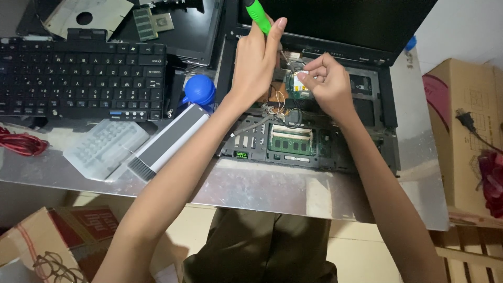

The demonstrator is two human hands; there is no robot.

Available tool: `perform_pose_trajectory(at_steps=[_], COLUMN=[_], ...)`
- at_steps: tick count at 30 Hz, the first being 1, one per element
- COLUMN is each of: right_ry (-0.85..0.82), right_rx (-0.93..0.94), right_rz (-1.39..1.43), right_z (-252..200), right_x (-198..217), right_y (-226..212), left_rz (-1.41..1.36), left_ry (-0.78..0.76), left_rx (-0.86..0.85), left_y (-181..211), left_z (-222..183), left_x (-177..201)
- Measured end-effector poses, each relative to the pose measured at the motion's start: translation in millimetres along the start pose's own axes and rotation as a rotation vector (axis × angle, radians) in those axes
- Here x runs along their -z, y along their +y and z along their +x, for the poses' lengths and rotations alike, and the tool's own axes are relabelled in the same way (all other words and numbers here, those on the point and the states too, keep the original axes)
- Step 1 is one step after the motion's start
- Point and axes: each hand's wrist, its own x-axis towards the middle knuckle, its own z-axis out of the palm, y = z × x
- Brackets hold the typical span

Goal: Installing a Wi-Fi card into a laptop motherboard, connecting antenna cables, and securing it with a screwdriver.

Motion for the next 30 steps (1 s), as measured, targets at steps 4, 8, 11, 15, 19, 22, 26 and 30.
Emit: perform_pose_trajectory(at_steps=[4,8,11,15,19,22,26,30], right_ry=[0.002,-0.01,-0.006,-0.002,0.01,0.026,0.032,0.013], right_rx=[-0.015,0.016,0.014,0.021,0.027,-0.077,-0.104,-0.137], right_rz=[0.01,0.013,0.006,0.0,0.039,0.067,0.144,0.228], right_z=[0,0,-1,-1,4,2,6,14], right_x=[-1,0,1,0,-2,-1,-2,-5], right_y=[0,2,-2,0,12,0,7,14], left_rz=[0.004,-0.03,-0.027,-0.017,0.0,-0.023,-0.043,-0.063], left_ry=[0.01,0.003,0.0,-0.015,-0.074,-0.049,-0.043,-0.115], left_rx=[-0.017,-0.03,-0.056,-0.031,-0.053,-0.122,-0.104,-0.144], left_y=[0,4,3,2,7,10,21,26], left_z=[0,-1,-1,-1,-1,-4,-4,0], left_x=[1,1,1,0,1,-2,1,10])
